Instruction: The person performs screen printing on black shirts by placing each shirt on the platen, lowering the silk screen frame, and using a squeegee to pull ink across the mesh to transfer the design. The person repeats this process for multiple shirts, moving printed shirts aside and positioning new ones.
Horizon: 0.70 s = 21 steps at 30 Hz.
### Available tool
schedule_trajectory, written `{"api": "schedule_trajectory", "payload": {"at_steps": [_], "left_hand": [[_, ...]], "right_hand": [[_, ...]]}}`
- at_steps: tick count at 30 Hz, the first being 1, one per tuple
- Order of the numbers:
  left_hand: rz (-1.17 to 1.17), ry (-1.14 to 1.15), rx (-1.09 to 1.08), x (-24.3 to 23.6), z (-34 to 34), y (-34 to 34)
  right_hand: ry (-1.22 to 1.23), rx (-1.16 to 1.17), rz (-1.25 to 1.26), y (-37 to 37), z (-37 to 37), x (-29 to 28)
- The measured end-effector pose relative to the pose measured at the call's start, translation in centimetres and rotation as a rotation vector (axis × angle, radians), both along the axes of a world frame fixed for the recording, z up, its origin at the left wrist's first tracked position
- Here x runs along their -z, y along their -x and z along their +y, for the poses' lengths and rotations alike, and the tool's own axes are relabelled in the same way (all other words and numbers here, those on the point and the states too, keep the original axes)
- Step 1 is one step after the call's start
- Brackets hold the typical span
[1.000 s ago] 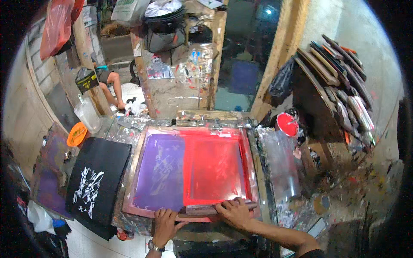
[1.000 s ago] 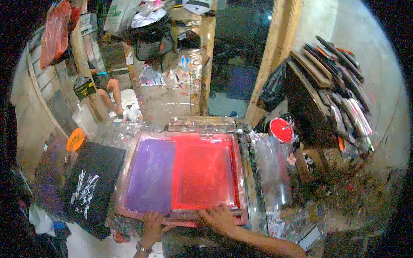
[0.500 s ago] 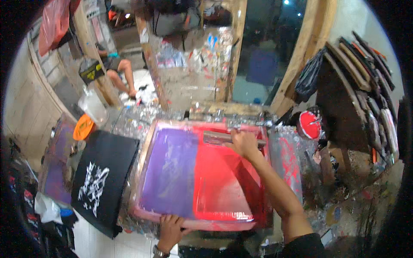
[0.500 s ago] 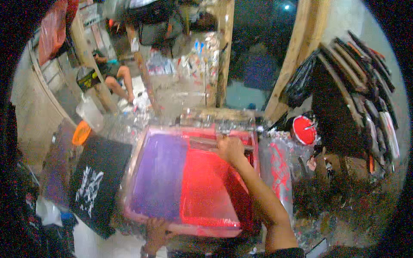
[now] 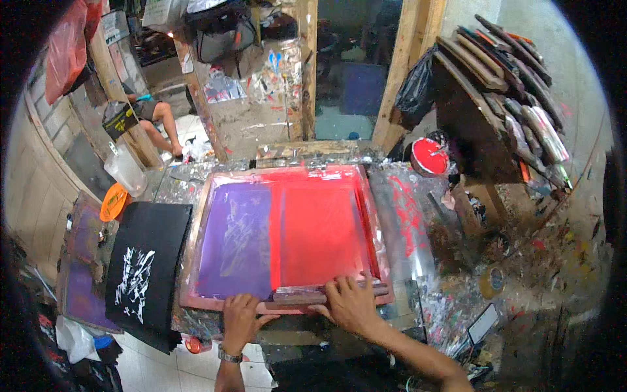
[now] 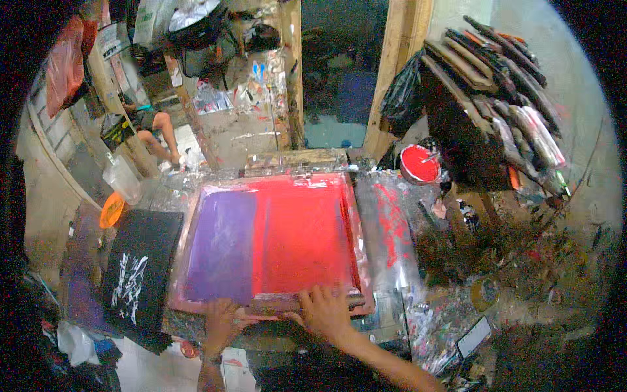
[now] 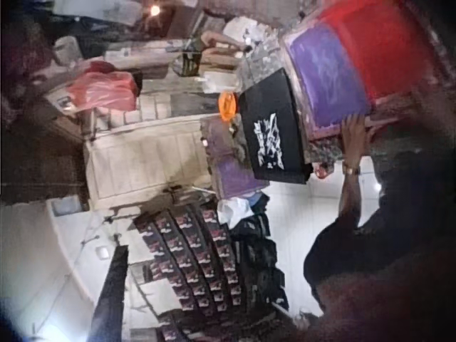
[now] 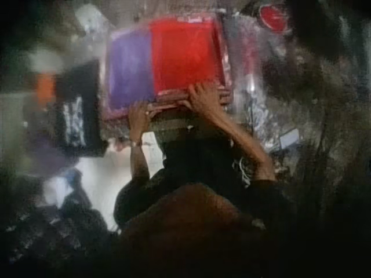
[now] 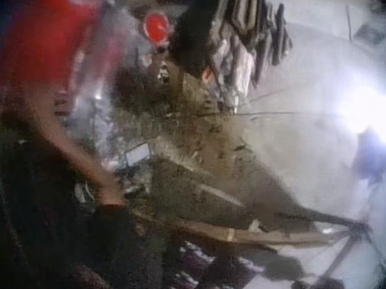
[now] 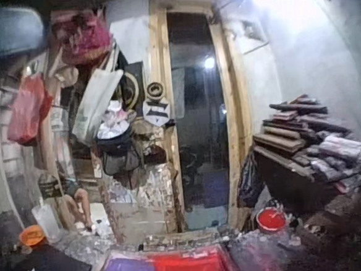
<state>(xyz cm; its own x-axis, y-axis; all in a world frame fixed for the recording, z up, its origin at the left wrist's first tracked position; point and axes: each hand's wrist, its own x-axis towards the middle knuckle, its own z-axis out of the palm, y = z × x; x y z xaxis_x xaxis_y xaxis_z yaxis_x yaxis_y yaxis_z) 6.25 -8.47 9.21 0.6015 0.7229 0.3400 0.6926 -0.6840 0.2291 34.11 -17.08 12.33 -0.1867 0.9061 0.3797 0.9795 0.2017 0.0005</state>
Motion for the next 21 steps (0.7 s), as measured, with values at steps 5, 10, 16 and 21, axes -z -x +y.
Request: {"api": "schedule_trajectory", "payload": {"at_steps": [5,10,16,21], "left_hand": [[-0.008,-0.113,0.065,-9.2,2.7,0.3],[-0.574,-0.569,0.051,-12.7,3.9,-7.3],[-0.079,0.187,0.294,4.2,-5.2,-25.2],[-0.087,0.468,0.398,2.5,-0.8,-16.8]], "right_hand": [[-0.337,0.212,0.085,0.5,1.1,-6.4],[-0.64,0.104,0.002,-3.7,10.0,-17.8],[-0.218,0.274,0.044,-4.6,16.9,-29.2],[-0.212,0.285,0.055,-7.7,19.6,-29.9]]}}
